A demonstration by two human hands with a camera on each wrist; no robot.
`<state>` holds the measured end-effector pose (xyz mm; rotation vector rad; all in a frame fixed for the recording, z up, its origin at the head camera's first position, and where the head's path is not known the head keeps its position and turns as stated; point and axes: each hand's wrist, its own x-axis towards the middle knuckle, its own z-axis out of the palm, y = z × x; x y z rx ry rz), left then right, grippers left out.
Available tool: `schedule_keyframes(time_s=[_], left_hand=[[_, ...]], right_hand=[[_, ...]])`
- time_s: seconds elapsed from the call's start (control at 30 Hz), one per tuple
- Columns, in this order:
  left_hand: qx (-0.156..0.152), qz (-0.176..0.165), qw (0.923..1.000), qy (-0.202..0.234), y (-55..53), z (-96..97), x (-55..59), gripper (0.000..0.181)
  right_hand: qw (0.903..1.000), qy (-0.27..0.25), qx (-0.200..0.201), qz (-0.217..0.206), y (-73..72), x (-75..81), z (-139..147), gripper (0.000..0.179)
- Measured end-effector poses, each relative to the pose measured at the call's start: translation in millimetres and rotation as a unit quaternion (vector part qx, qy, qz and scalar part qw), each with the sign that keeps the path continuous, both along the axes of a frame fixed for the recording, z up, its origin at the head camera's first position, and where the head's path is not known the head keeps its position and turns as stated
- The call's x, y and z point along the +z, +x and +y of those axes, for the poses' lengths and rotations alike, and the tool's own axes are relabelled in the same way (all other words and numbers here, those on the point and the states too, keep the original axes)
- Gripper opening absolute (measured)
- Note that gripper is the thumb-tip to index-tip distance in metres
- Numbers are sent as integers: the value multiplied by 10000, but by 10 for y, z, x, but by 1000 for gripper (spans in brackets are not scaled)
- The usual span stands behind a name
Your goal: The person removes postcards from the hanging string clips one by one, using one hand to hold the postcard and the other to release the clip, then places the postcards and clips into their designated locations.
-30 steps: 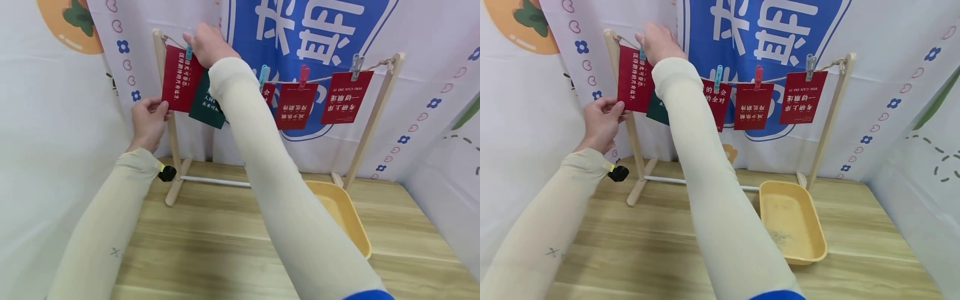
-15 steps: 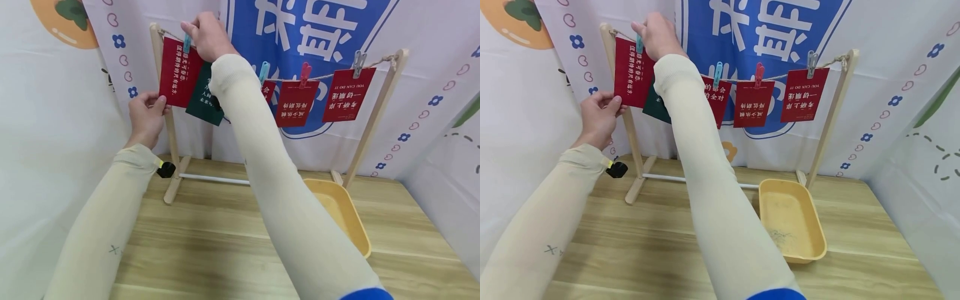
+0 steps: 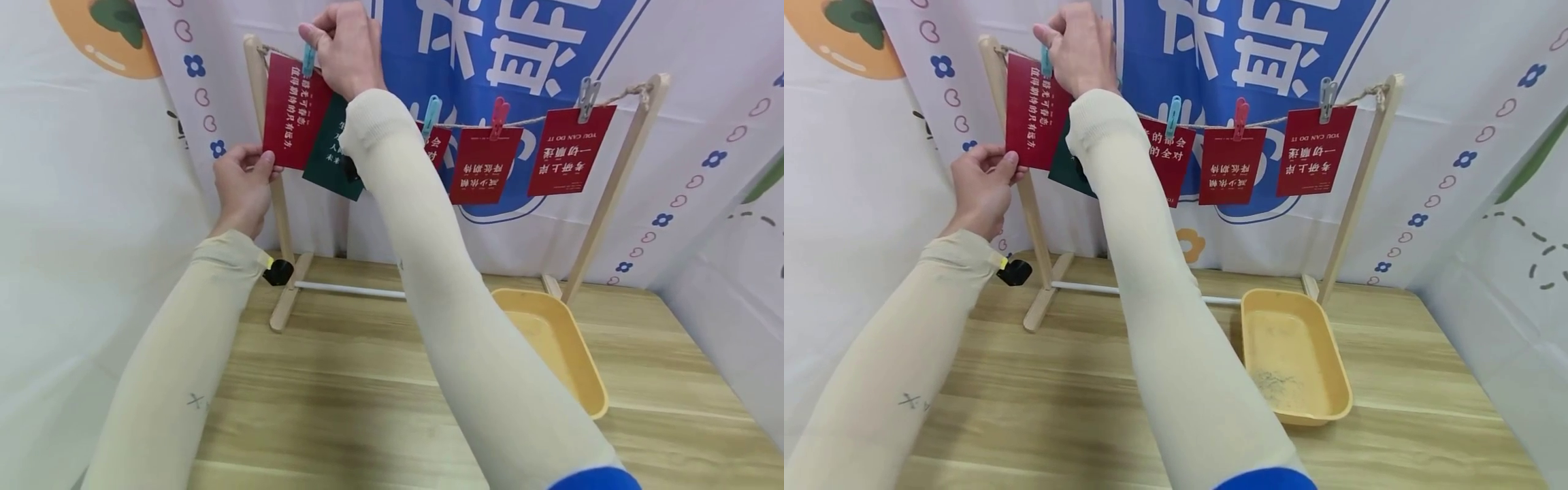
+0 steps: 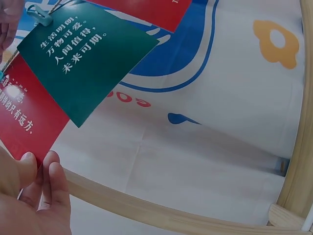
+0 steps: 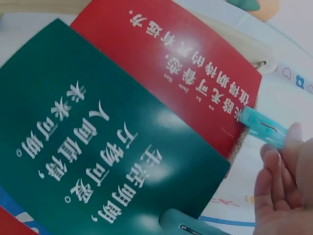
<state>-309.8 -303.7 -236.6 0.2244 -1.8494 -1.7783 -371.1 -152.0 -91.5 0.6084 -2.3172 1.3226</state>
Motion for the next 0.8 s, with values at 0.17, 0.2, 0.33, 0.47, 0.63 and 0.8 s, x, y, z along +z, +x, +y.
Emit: schedule_keyframes(time_s=[0.17, 0.2, 0.33, 0.47, 0.63, 0.8], left_hand=[[47, 29, 10000, -1, -10, -2, -18, 31], [69, 35, 10000, -13, -10, -5, -20, 31], [138, -10, 9999, 0, -6, -19, -27, 31], [191, -69, 9998, -64, -5, -21, -25, 31], [267, -16, 9996, -25, -10, -25, -26, 30], [262, 45, 9995, 156, -37, -17, -34, 26]], right_hand=[[9990, 117, -176, 400, -33, -36, -48, 29], [9986, 131, -196, 470, -39, -38, -61, 29], [9972, 170, -249, 679, -60, -46, -107, 29], [9956, 118, -310, 881, -83, -54, -115, 29], [9933, 98, -360, 1093, -104, -63, -75, 32], [9934, -10, -387, 1078, -132, -62, -2, 34]])
